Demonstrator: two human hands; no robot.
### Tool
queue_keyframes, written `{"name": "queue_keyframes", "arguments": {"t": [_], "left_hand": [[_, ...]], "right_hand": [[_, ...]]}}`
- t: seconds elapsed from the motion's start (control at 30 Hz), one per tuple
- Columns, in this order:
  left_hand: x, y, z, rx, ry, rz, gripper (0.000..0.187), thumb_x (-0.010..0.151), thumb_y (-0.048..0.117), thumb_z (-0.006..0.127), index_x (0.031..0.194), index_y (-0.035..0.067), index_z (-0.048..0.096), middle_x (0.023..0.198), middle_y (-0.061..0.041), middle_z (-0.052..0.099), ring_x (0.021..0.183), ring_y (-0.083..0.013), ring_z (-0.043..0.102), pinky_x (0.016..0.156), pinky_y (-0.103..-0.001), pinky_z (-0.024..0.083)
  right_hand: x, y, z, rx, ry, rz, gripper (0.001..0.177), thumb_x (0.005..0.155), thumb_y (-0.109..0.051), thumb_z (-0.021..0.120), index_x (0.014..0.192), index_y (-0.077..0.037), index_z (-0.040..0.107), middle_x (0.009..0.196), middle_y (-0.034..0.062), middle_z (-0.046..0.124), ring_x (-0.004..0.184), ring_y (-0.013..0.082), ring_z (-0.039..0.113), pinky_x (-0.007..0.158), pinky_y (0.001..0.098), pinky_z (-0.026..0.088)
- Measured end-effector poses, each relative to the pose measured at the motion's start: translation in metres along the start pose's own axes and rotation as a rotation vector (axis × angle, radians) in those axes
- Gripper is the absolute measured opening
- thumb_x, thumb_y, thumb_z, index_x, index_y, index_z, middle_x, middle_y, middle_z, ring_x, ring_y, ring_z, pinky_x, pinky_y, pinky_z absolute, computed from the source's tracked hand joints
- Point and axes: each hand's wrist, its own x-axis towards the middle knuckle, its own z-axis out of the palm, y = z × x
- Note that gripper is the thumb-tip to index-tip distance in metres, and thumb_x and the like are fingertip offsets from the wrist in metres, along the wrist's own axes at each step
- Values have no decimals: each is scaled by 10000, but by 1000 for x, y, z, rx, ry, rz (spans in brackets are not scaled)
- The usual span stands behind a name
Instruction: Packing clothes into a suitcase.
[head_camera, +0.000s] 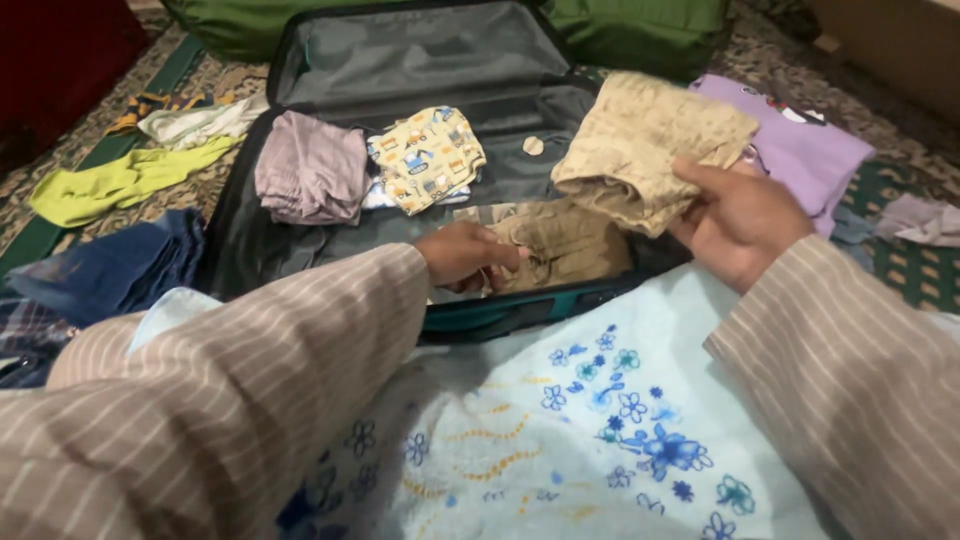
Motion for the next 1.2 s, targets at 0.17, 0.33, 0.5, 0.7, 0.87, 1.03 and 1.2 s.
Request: {"name": "queue_keyframes", "arguments": {"t": [0.17, 0.33, 0.5, 0.7, 0.87, 1.03, 1.2], "left_hand": [[16, -9, -1, 17, -30, -20, 377, 885, 431, 732, 858, 55, 731, 684, -36, 695, 477, -89, 497, 403, -267, 342], [19, -6, 4, 29, 20, -75, 367, 878, 426, 754, 863, 60, 748, 630, -30, 628, 467, -97, 491, 409, -267, 341], [29, -14, 5, -17, -22, -83, 394, 879, 430, 764, 866, 37, 737, 649, -18, 637, 490, -92, 504, 411, -270, 354], [33, -19, 0, 11, -3, -90, 361, 878, 408, 739, 917, 50, 772, 658, -48, 662, 485, -110, 496, 412, -284, 342], [32, -18, 0, 125, 23, -86, 375, 887, 438, 712, 940, 74, 786, 684, -34, 685, 515, -112, 535, 441, -279, 389], [36, -22, 3, 85, 22, -84, 389, 886, 434, 728, 925, 49, 769, 692, -46, 675, 537, -125, 569, 452, -294, 402], [40, -31, 2, 132, 11, -60, 430, 913, 453, 710, 922, 27, 769, 701, -50, 700, 557, -119, 587, 475, -288, 424]], "right_hand": [[20, -13, -11, 136, 3, -57, 332, 983, -123, 606, 1304, -42, 577, 1268, 92, 711, 1116, 187, 705, 994, 327, 584], [43, -28, -22, 196, -39, -67, 373, 1006, -118, 575, 1351, 13, 524, 1296, 143, 693, 1136, 215, 718, 1033, 359, 612], [82, -36, -50, 310, -77, -169, 348, 1052, -73, 579, 1363, 66, 509, 1330, 192, 680, 1186, 274, 726, 1010, 400, 602], [149, -6, -109, -204, 325, -103, 371, 994, -74, 705, 1312, 77, 590, 1275, 219, 744, 1091, 313, 757, 853, 359, 653], [103, -20, -64, -762, 489, -432, 706, 864, -98, 790, 1463, 29, 439, 1429, 282, 550, 1291, 427, 583, 1017, 517, 550], [95, -24, -34, -1382, 491, -798, 844, 907, -306, 790, 1591, -9, 393, 1607, 386, 242, 1469, 518, 223, 1196, 636, 252], [116, 11, -26, -1799, 130, -709, 744, 937, -616, 575, 1529, -182, 457, 1670, 220, 213, 1534, 437, 155, 1153, 691, 173]]}}
